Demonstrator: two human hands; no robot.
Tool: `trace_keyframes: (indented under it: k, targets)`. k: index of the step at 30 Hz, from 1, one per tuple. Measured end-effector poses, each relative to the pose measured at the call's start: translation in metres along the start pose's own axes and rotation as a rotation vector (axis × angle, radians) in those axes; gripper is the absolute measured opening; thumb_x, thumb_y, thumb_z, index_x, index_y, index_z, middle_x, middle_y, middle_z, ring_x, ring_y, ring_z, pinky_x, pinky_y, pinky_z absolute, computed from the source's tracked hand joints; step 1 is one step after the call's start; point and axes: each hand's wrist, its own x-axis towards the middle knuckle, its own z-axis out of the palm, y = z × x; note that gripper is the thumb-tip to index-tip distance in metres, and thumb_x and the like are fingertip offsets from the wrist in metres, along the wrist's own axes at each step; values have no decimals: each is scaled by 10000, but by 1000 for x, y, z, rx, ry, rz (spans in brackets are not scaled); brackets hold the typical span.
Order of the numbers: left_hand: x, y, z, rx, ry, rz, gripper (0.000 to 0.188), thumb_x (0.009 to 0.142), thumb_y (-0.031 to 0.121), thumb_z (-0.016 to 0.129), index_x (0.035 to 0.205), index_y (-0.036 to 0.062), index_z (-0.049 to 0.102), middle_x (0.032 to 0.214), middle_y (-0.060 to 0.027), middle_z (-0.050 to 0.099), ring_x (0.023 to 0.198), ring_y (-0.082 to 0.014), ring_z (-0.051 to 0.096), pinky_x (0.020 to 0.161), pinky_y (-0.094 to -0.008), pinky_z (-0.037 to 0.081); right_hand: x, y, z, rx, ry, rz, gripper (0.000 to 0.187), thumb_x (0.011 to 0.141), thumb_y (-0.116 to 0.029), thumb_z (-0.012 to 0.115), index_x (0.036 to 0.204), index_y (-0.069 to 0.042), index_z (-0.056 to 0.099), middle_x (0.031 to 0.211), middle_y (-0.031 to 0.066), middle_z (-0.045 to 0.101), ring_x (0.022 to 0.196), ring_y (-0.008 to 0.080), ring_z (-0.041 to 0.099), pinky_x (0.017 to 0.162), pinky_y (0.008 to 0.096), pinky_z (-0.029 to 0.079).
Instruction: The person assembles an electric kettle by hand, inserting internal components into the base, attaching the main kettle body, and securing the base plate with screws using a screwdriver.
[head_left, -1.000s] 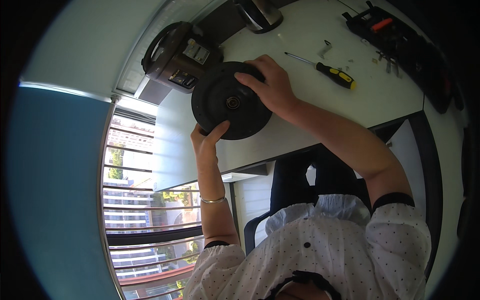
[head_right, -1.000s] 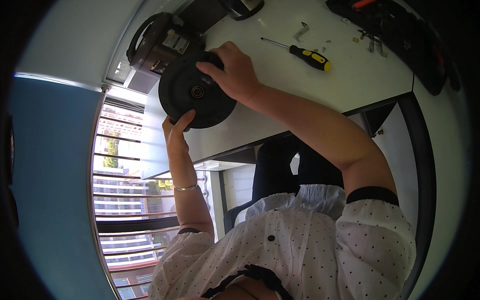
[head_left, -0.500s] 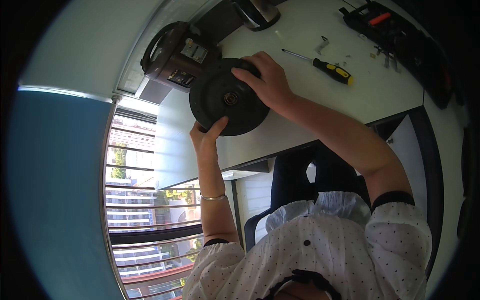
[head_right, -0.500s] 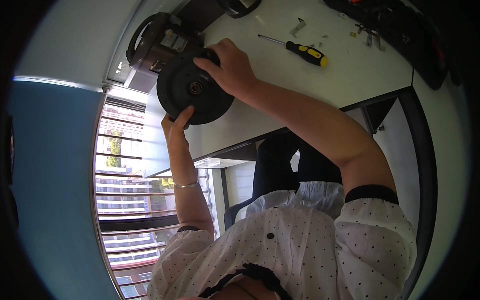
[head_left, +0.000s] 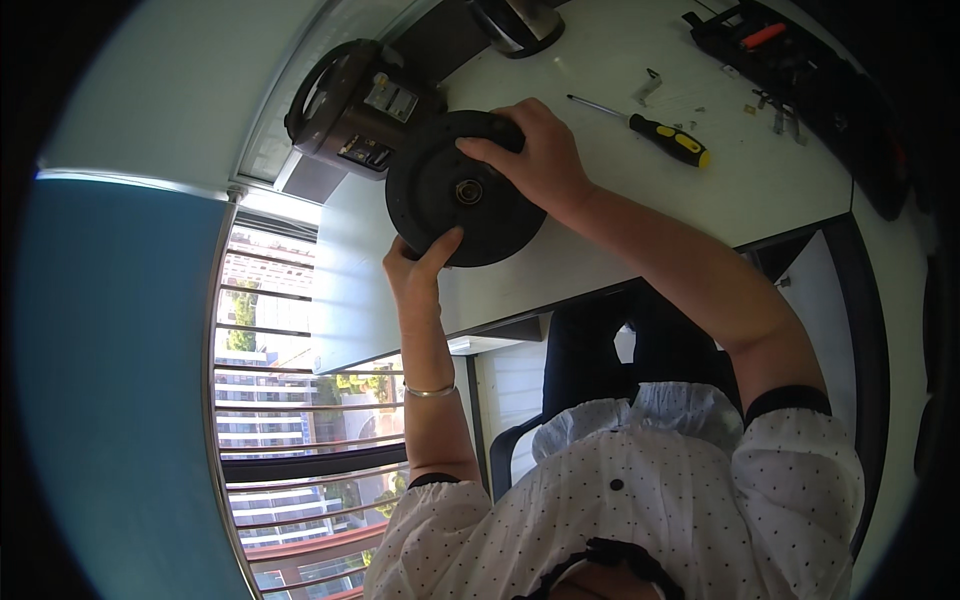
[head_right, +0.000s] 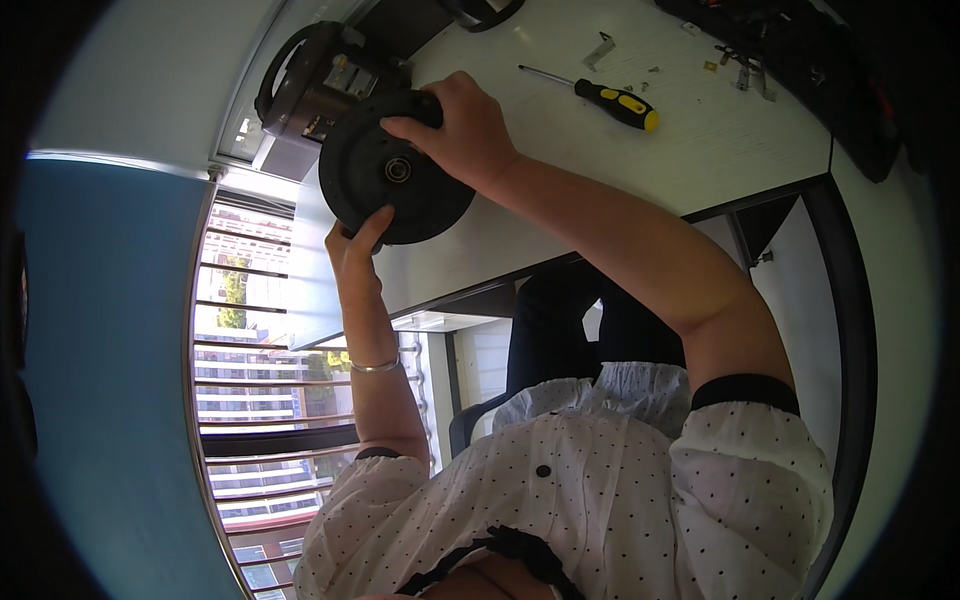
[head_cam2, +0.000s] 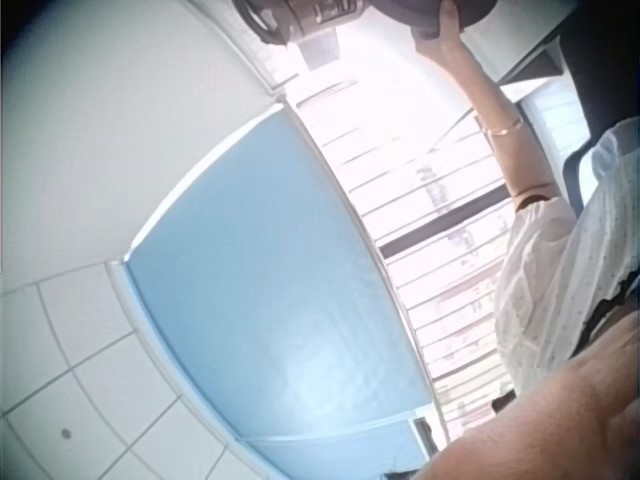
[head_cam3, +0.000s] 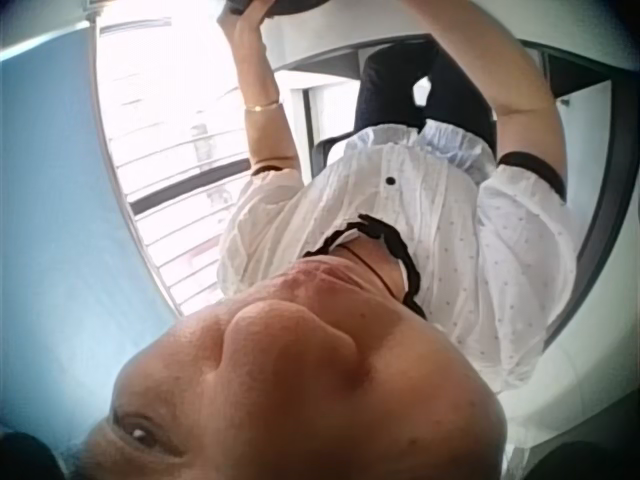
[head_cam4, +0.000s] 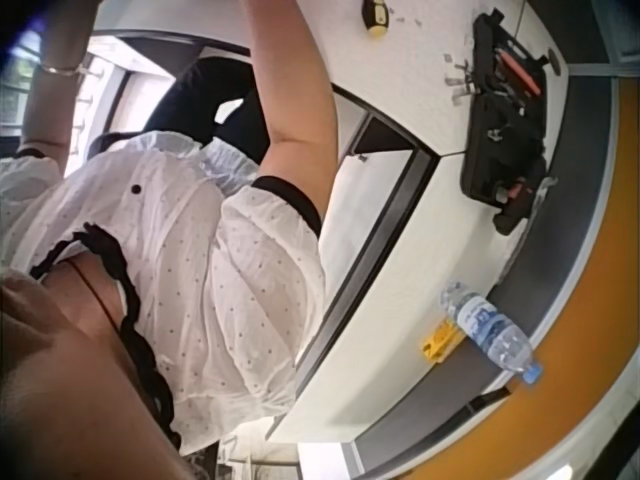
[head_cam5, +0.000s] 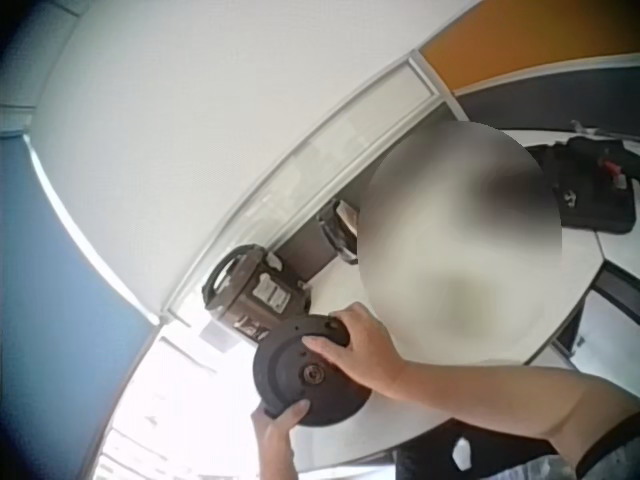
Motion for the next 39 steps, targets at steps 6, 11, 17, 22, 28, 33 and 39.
trace_keyframes:
  k: [6,11,17,22,28,33,39]
  targets:
    - [1,-5,-1,-4,21,13,467,636,190,814,958,-95,634,819,-117,654,703,-159,596,645,-257,465,-1,1,3,42,23,-7,517,725,-468,761,864,22,672,874,131,582,754,260,612,691,366,505]
    - [2,-6,1,11,48,29,420,637,205,821,888,-76,634,750,-88,634,644,-138,564,594,-248,439,1,1,2,36,44,0,497,721,-461,767,834,15,676,835,123,583,745,258,608,687,364,500]
    - [3,-5,2,11,49,15,395,634,200,825,858,-65,636,712,-76,623,605,-126,546,554,-244,417,2,2,0,33,33,8,487,725,-456,767,829,11,678,835,118,590,740,254,605,675,368,492]
    - [2,-6,1,20,40,6,390,640,200,822,861,-63,637,716,-77,626,612,-127,551,558,-244,421,0,-2,-2,20,-3,29,415,774,-370,752,878,22,662,851,99,600,767,211,601,701,318,475]
    - [1,-7,0,34,23,10,422,648,208,821,900,-73,632,756,-90,638,655,-142,572,609,-248,449,-1,-2,-2,33,-13,33,416,784,-369,746,899,23,662,868,96,601,783,205,604,714,319,478]
    - [1,-6,-6,43,-37,20,465,645,195,825,953,-87,621,832,-117,661,746,-168,611,705,-265,484,-1,-2,-2,23,-11,20,418,782,-366,750,905,23,661,873,97,602,790,206,607,724,317,482]
    - [1,2,-13,67,-176,43,436,644,129,814,968,-87,619,855,-123,669,776,-175,624,736,-271,490,-1,1,0,35,6,10,419,778,-370,754,906,19,661,876,98,607,779,199,611,715,309,487]
